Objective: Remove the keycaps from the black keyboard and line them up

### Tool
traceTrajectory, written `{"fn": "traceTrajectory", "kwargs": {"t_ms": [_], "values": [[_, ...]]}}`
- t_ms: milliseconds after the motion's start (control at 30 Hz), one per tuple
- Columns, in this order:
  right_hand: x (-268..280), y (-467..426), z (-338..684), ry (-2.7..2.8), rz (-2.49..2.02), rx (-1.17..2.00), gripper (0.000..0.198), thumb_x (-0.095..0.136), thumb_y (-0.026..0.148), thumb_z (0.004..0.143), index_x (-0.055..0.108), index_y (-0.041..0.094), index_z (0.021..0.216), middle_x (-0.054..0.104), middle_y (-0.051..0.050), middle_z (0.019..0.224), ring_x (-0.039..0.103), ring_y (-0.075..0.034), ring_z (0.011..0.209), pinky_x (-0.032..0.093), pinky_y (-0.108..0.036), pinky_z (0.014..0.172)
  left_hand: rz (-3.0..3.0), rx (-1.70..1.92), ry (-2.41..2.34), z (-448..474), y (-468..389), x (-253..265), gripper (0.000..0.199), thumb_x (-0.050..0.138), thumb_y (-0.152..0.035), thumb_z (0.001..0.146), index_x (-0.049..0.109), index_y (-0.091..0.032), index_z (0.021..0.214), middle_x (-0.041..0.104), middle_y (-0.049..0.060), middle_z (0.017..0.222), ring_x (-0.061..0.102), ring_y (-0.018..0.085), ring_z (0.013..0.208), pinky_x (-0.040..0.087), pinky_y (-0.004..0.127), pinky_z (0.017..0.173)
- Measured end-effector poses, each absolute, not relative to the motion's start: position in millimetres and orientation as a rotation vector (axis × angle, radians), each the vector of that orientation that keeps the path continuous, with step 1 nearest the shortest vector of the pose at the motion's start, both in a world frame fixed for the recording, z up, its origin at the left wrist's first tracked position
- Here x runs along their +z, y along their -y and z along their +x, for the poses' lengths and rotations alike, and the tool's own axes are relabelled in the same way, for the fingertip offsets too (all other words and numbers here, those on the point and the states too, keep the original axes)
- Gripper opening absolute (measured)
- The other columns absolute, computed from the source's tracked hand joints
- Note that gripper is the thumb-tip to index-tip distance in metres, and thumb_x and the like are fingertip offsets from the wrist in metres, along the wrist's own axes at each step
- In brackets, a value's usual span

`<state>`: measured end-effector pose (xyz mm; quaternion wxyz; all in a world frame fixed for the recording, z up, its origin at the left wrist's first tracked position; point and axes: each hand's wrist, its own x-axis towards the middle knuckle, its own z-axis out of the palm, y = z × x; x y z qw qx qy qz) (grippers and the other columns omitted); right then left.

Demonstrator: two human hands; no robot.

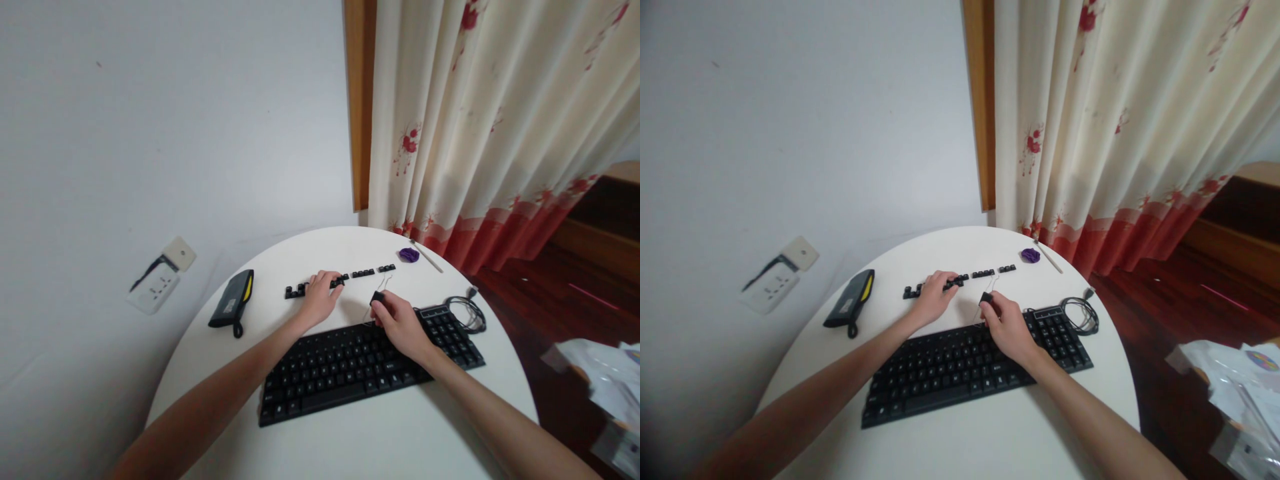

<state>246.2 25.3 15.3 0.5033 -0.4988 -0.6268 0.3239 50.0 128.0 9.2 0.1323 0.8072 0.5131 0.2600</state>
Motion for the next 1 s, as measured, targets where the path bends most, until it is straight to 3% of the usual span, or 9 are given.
{"fn": "traceTrajectory", "kwargs": {"t_ms": [133, 433, 667, 833, 1000], "values": [[16, -28, 253, 1.576, -1.182, 0.844, 0.021, 0.052, 0.034, 0.095, 0.056, 0.020, 0.080, 0.061, 0.002, 0.064, 0.059, -0.016, 0.059, 0.044, -0.026, 0.057, 2.204, 0.634, -1.115, 47, -80, 13, 0.024, 0.043, -0.024, 0.096, 0.061, -0.022, 0.112, 0.067, 0.004, 0.105, 0.060, 0.019, 0.099, 0.046, 0.033, 0.092], [17, -18, 242, 1.786, -1.131, 0.796, 0.022, 0.053, 0.026, 0.095, 0.057, 0.020, 0.074, 0.064, 0.000, 0.069, 0.058, -0.016, 0.066, 0.044, -0.027, 0.064, 2.105, 0.706, -1.065, 50, -46, 6, 0.024, 0.042, -0.010, 0.089, 0.062, -0.021, 0.084, 0.067, 0.002, 0.091, 0.061, 0.017, 0.091, 0.047, 0.031, 0.088], [14, -19, 243, 1.891, -1.109, 0.849, 0.021, 0.053, 0.027, 0.095, 0.060, 0.020, 0.077, 0.062, 0.001, 0.068, 0.056, -0.017, 0.064, 0.043, -0.027, 0.062, 2.145, 0.711, -1.050, 49, -45, 2, 0.024, 0.042, -0.007, 0.085, 0.061, -0.021, 0.082, 0.066, 0.002, 0.090, 0.059, 0.019, 0.093, 0.046, 0.033, 0.088], [18, -16, 243, 2.057, -1.074, 0.762, 0.021, 0.048, 0.026, 0.097, 0.061, 0.021, 0.082, 0.064, -0.003, 0.077, 0.057, -0.019, 0.072, 0.044, -0.029, 0.070, 2.191, 0.684, -1.073, 49, -41, 6, 0.018, 0.051, -0.007, 0.078, 0.062, -0.020, 0.082, 0.062, 0.004, 0.090, 0.057, 0.021, 0.093, 0.046, 0.034, 0.087], [18, -13, 239, 2.130, -1.066, 0.685, 0.020, 0.047, 0.026, 0.098, 0.061, 0.021, 0.085, 0.063, -0.004, 0.081, 0.058, -0.020, 0.077, 0.044, -0.030, 0.073, 2.271, 0.653, -0.988, 51, -37, 10, 0.008, 0.061, -0.017, 0.080, 0.066, -0.020, 0.086, 0.063, 0.004, 0.094, 0.056, 0.021, 0.095, 0.043, 0.036, 0.093]]}}
